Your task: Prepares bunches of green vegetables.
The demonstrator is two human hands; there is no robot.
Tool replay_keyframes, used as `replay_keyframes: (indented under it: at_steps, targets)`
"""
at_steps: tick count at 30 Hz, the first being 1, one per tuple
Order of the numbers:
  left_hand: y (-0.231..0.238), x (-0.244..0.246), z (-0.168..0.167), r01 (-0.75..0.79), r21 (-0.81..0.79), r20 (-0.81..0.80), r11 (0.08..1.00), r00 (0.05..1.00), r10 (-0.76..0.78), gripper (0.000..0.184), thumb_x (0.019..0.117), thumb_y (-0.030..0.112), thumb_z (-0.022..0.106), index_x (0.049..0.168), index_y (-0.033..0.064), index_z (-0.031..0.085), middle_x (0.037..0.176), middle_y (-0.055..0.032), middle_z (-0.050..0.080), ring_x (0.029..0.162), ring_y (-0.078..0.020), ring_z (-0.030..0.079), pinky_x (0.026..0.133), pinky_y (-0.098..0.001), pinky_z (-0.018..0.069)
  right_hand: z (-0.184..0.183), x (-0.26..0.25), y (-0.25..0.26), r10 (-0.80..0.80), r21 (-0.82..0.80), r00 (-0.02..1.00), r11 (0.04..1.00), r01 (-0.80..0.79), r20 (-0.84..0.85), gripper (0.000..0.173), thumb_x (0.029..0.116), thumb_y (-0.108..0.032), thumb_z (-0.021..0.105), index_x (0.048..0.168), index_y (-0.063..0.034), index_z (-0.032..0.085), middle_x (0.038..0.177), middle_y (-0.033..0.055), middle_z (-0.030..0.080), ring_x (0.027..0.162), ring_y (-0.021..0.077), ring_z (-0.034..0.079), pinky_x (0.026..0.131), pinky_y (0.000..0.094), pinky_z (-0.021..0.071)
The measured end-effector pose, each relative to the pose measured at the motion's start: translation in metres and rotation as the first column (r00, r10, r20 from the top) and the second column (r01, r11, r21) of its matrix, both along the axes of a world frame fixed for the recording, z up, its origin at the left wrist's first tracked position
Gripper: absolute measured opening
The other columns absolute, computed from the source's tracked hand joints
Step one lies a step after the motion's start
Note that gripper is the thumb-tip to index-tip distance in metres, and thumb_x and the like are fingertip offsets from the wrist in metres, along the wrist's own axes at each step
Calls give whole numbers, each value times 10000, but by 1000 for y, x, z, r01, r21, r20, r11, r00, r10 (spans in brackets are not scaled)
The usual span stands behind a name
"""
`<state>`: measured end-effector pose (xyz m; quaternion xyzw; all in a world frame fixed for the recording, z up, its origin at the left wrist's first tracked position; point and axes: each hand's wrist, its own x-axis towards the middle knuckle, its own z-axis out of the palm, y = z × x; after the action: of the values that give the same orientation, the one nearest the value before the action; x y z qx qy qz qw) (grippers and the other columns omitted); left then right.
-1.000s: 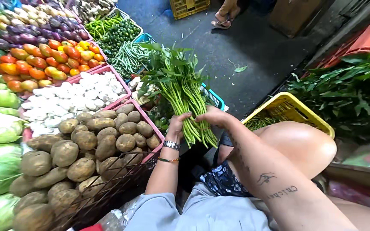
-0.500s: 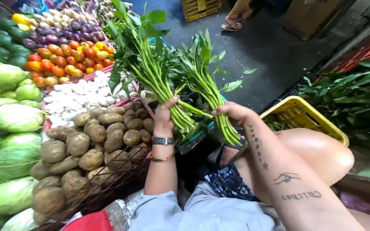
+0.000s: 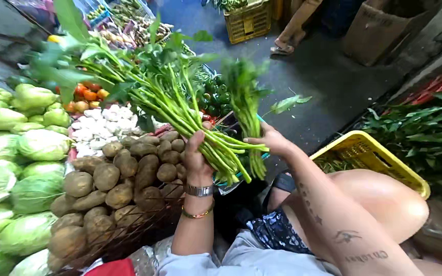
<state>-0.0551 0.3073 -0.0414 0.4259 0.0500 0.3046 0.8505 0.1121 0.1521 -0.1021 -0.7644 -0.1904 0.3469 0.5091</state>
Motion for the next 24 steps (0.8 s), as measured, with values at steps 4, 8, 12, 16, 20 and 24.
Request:
replay_keyframes:
  at_steps: [4,8,12,16,20,24]
  targets:
    - [-7,1,-11,76,-6,-41,997,996,-76,416,822,292,826,1164,134,649,1001,-47,704,788,-137,702,695,-311,622,51,-17,8,-43,234,998,972,29,55,571,1019,-453,603,1464,-102,532,1364,125,629,1212,251,632,1010,488,530]
    - [-31,5,-14,131,30,-212,991,970,-121,519,693,295,906,1132,143,675,975,-38,726,788,-132,707,693,-324,624,108,-44,-28,151,307,986,937,-165,67,442,1057,-454,529,1364,-151,627,1175,57,715,1005,193,711,851,433,609]
    - [-76,32,-2,316,53,-172,947,937,-303,505,706,180,903,1144,87,667,899,-80,741,761,-157,728,698,-341,632,125,-50,-65,-85,262,970,965,24,227,244,987,-293,703,1162,-126,737,988,20,743,812,123,706,738,353,613]
    - [-115,61,29,494,141,-126,858,868,-480,453,767,141,861,1175,106,665,949,-72,751,805,-157,736,729,-331,637,149,-47,-121,-296,356,946,905,234,130,162,950,-196,744,1087,-110,741,866,20,732,717,109,679,660,276,586]
    - [-154,87,56,648,212,-110,731,759,-641,445,738,186,889,1125,95,689,920,-71,747,791,-147,728,715,-315,629,163,-46,-174,-367,481,929,808,341,-43,234,964,-194,717,1174,-93,717,848,48,697,711,121,623,670,279,545]
    - [-199,106,67,786,237,-34,571,594,-803,432,773,214,879,1130,77,676,952,-62,735,832,-135,714,771,-316,615,174,-58,-222,-501,618,859,645,450,-103,127,965,-102,704,1065,-26,723,787,83,687,682,114,629,673,253,557]
